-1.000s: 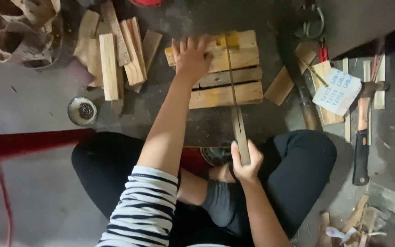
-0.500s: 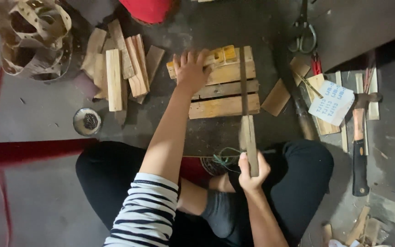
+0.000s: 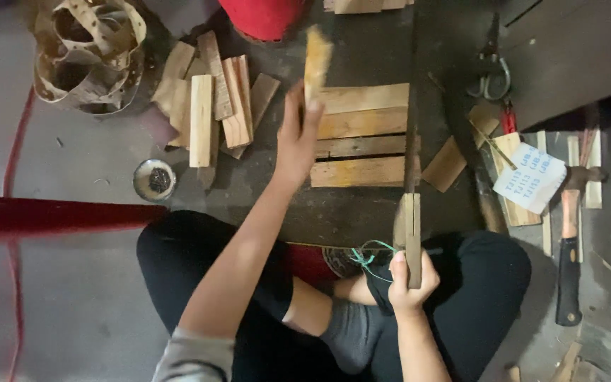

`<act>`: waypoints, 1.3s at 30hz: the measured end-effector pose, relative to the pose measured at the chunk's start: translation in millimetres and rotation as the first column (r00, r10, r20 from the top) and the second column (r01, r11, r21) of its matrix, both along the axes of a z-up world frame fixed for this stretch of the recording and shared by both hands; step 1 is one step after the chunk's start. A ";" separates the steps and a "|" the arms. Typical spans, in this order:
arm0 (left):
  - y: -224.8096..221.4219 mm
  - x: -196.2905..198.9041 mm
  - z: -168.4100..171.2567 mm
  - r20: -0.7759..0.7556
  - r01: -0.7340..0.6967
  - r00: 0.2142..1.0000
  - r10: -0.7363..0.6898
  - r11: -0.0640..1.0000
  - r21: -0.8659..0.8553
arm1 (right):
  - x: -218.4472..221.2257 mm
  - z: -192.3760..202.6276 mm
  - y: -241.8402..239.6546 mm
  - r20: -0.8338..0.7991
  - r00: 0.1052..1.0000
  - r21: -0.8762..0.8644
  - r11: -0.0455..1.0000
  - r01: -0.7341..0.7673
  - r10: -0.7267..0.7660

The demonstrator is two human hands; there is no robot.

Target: Shaping a wooden rod using a sickle and cutting a small wooden crate with a hand saw while sitting on the floor.

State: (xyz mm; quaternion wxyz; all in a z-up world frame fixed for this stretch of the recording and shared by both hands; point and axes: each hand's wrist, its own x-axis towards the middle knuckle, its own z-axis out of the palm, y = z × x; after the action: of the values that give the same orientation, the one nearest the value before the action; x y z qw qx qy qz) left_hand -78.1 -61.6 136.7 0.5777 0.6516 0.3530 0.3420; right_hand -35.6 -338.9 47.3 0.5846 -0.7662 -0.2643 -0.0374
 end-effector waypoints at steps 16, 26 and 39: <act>-64.5 -94.2 -5.3 0.485 0.499 0.846 -0.224 0.653 -0.569 | -9.5 -9.2 -10.0 0.071 0.990 -0.071 0.991 -0.117 0.122; -8.0 -3.6 -62.0 -0.691 0.377 0.700 0.177 0.731 0.569 | -5.0 8.4 2.5 -0.122 0.972 0.249 0.954 -0.168 0.203; 63.2 88.9 -117.7 -0.859 0.579 0.481 0.176 0.671 0.462 | 13.6 12.1 5.8 -0.202 0.959 0.161 0.973 -0.168 0.199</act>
State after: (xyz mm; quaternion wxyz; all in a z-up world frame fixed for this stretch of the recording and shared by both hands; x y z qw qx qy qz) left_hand 10.8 1.6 19.0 0.0661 0.9382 0.3397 0.0026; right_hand -22.0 -333.2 59.4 0.6638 -0.6942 -0.2658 0.0822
